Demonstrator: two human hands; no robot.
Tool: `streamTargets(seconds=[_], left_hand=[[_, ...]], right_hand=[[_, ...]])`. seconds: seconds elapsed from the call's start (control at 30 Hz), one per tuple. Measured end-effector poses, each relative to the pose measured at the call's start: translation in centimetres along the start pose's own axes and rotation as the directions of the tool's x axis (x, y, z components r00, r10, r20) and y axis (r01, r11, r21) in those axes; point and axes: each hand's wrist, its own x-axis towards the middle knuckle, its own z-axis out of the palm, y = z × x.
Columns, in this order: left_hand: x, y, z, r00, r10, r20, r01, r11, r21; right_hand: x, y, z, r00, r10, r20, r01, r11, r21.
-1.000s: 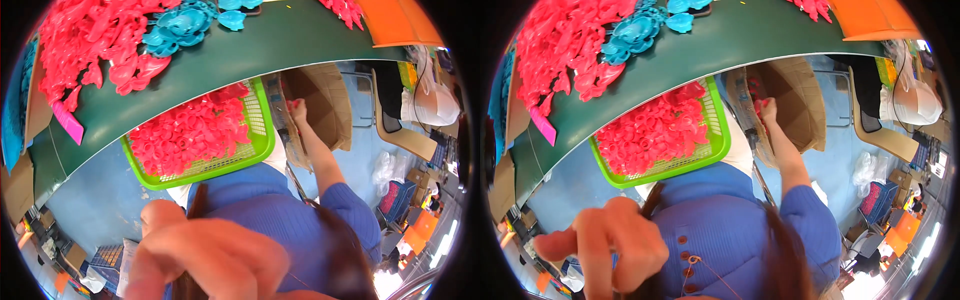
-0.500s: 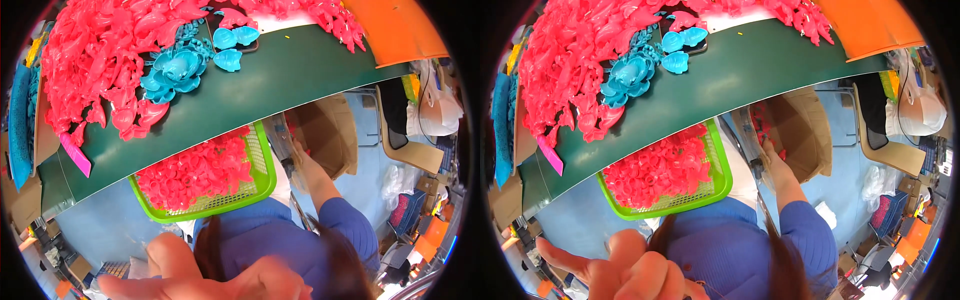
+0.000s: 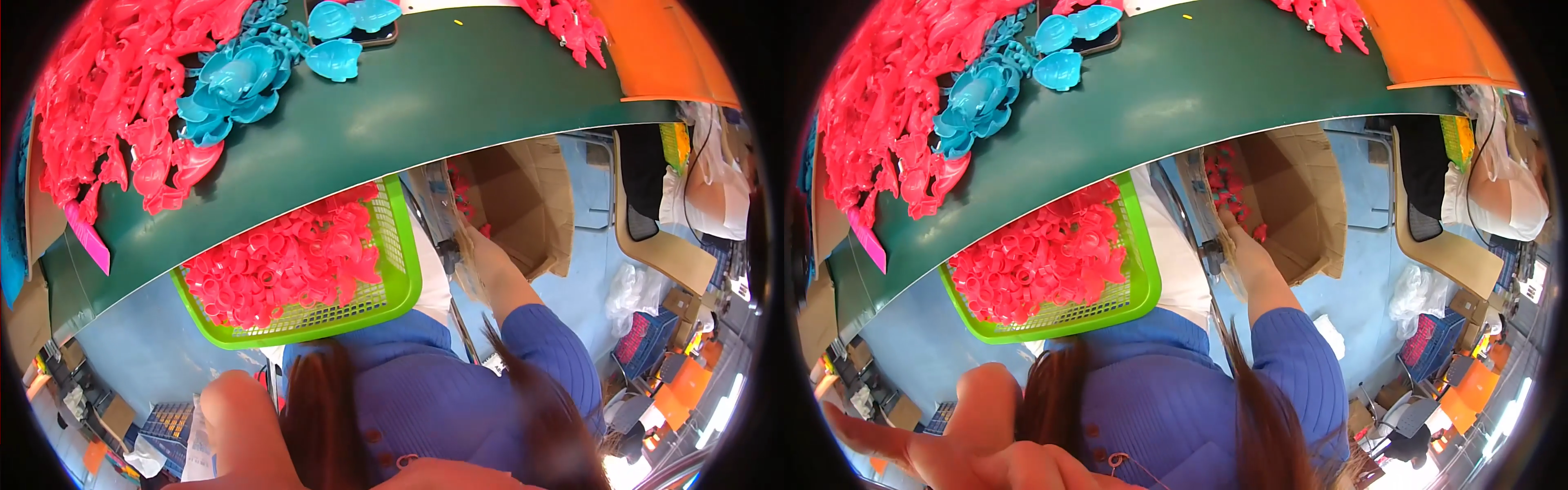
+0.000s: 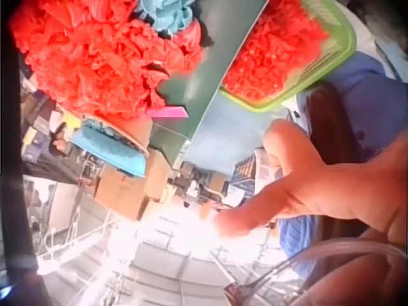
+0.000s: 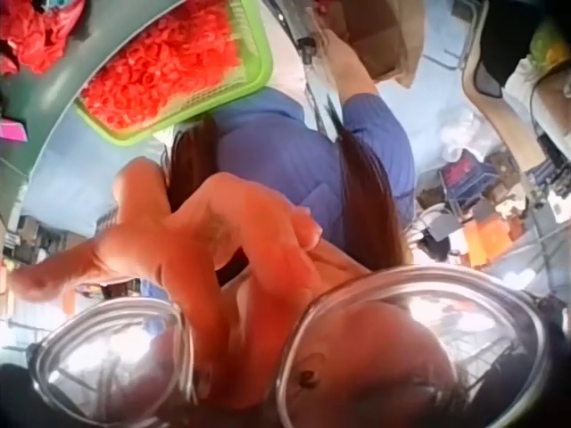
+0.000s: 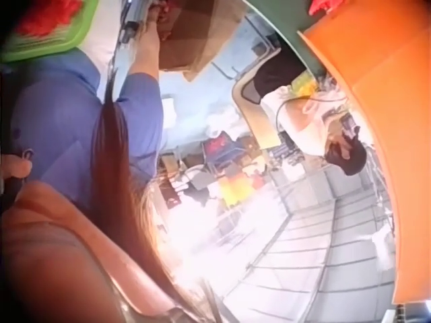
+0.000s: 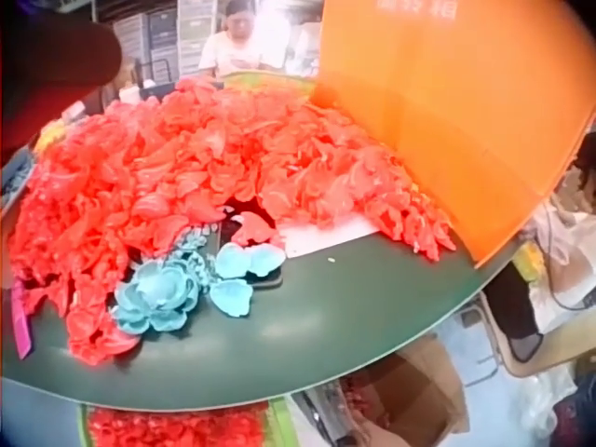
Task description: Assembling small plastic toy components by hand.
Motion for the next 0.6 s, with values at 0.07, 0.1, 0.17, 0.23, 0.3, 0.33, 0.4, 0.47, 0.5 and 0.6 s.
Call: streamTargets(seconds=[0.07,0.1,0.17,0.23,0.3,0.33,0.4,0.47,0.5,0.6], left_hand=[[0.1,0.1,0.1,1.0,0.01,-0.018,-0.01,1.0,0.003],[-1.2,0.7,0.3,0.999,0.033,-0.003,-0.033,0.999,0.0],[0.2,1.4,-0.2,0.999,-0.003,-0.049,0.002,1.0,-0.014],[-0.3,3.7,-0.6,0.999,0.012,-0.039,-0.014,0.997,-0.069],[-0.4,0.0,0.6,0.997,0.063,-0.043,-0.063,0.998,0.018],[-1.4,-0.6,0.6,0.991,0.121,-0.048,-0.12,0.992,0.039],[-0.8,-0.5,-0.7,0.987,0.142,-0.073,-0.139,0.989,0.046],[-1.0,0.0,-0.5,0.986,0.142,-0.085,-0.14,0.99,0.025],[-1.9,0.7,-0.3,0.979,0.185,-0.091,-0.186,0.983,0.002],[-1.6,1.1,-0.4,0.975,0.202,-0.094,-0.207,0.977,-0.052]], right_hand=[[0.1,-0.1,0.6,1.0,0.003,-0.012,-0.003,0.999,0.045],[1.6,-0.9,0.3,0.999,-0.017,-0.038,0.02,0.997,0.071],[-0.5,1.2,-1.3,0.999,0.034,-0.041,-0.031,0.996,0.088],[0.2,1.3,-4.6,0.995,0.015,-0.095,-0.007,0.996,0.084],[-2.4,-4.5,-5.3,0.993,0.063,-0.104,-0.038,0.973,0.228],[-3.0,-7.5,-7.7,0.99,0.081,-0.113,-0.043,0.952,0.304],[-6.6,-12.7,-12.0,0.968,0.205,-0.142,-0.13,0.901,0.413],[-9.6,-14.7,-16.8,0.958,0.248,-0.144,-0.183,0.916,0.358],[-9.6,-17.2,-19.0,0.962,0.237,-0.136,-0.188,0.935,0.301],[-13.5,-21.5,-23.8,0.943,0.268,-0.197,-0.19,0.92,0.344]])
